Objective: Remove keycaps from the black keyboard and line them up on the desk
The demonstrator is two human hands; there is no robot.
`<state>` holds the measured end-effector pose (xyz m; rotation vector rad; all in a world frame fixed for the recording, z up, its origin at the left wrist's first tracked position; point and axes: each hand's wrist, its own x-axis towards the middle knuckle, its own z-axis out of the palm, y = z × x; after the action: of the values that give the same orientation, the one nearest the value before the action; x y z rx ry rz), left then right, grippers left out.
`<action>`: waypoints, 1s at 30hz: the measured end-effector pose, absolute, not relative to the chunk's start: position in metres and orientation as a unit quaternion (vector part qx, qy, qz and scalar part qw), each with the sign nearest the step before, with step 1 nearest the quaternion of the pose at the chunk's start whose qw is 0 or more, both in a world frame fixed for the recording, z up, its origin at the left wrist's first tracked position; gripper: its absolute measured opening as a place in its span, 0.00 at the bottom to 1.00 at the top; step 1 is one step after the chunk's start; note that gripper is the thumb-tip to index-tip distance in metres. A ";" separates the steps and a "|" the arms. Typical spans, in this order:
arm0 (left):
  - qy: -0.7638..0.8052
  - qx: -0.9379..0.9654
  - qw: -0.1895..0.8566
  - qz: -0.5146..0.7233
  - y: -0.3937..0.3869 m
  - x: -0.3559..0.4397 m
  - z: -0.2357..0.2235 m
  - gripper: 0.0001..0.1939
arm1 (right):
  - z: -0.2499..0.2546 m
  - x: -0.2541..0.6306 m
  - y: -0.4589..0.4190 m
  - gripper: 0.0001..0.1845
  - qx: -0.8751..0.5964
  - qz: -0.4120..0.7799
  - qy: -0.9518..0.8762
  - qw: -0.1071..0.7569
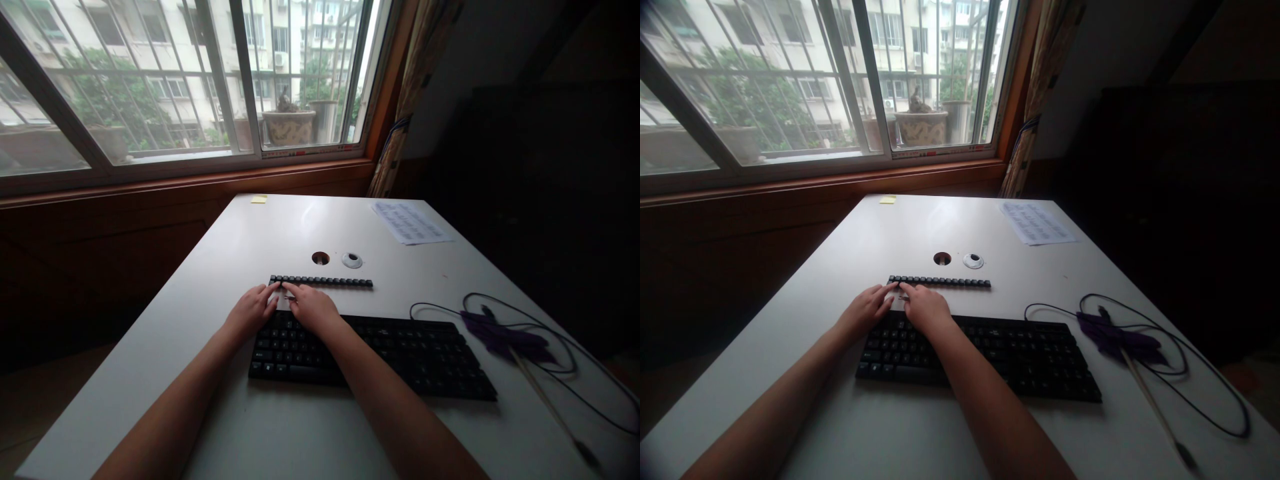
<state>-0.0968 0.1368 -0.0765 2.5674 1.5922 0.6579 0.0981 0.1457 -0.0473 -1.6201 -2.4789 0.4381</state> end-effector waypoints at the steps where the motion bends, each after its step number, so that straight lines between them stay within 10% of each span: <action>1: 0.515 0.830 0.027 0.213 0.137 -0.097 -0.076 0.21 | -0.047 0.098 0.146 0.29 -0.540 0.146 -0.826 0.074; 30: 0.564 0.789 0.008 0.243 0.132 -0.102 -0.072 0.18 | -0.047 0.100 0.144 0.29 -0.558 0.142 -0.812 0.097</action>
<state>-0.1017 0.1323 -0.0719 2.4661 1.7635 0.7602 0.1001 0.1437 -0.0473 -1.6516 -2.4047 0.4218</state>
